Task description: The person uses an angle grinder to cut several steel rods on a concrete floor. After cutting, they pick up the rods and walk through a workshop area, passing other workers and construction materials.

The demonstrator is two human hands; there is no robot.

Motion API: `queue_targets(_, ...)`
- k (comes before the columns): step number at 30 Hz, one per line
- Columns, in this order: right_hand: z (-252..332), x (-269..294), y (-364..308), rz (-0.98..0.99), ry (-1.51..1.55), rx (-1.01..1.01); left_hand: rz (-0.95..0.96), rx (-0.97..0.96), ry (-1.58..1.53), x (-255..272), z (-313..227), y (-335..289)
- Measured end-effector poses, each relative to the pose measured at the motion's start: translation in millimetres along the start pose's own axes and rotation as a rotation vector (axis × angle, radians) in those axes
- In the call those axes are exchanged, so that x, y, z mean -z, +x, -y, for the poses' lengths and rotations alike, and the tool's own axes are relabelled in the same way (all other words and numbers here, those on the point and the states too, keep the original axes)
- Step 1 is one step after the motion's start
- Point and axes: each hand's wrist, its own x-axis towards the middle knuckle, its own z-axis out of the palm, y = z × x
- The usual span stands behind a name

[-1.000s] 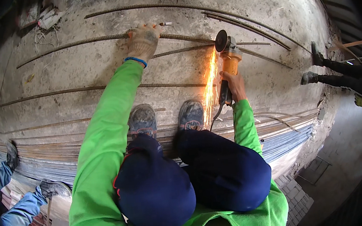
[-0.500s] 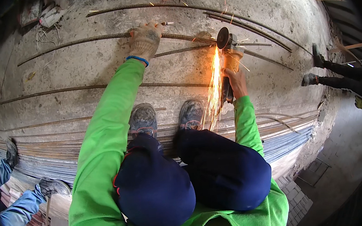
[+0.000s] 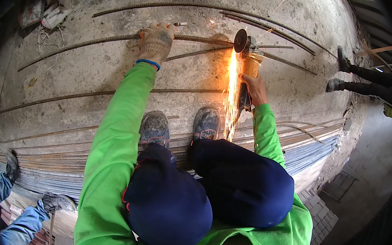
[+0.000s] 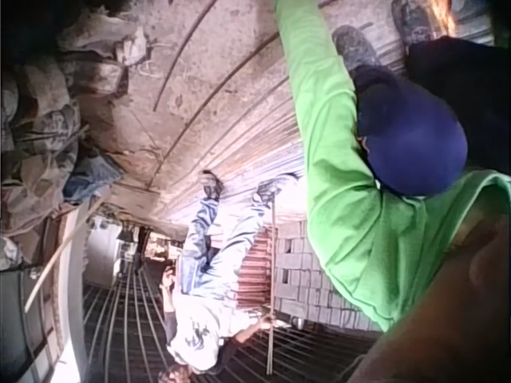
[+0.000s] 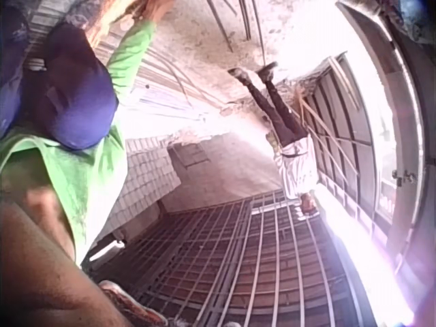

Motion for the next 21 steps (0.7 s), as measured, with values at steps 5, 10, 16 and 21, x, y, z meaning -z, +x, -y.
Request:
queue_targets(5,-22,12,5,0.007,0.003,-0.089,0.009,-0.013,0.064,12,-15,-1)
queue_targets(10,-40,18,15,0.033,-0.071,0.094,0.146,0.095,-0.220,55,-20,-10)
queue_targets(16,7,-4,6,-0.029,-0.040,-0.021,0.040,0.039,-0.115,30,-5,-8)
queue_targets(21,-17,1,10,-0.044,0.019,-0.009,0.090,0.005,-0.147,29,-12,-5)
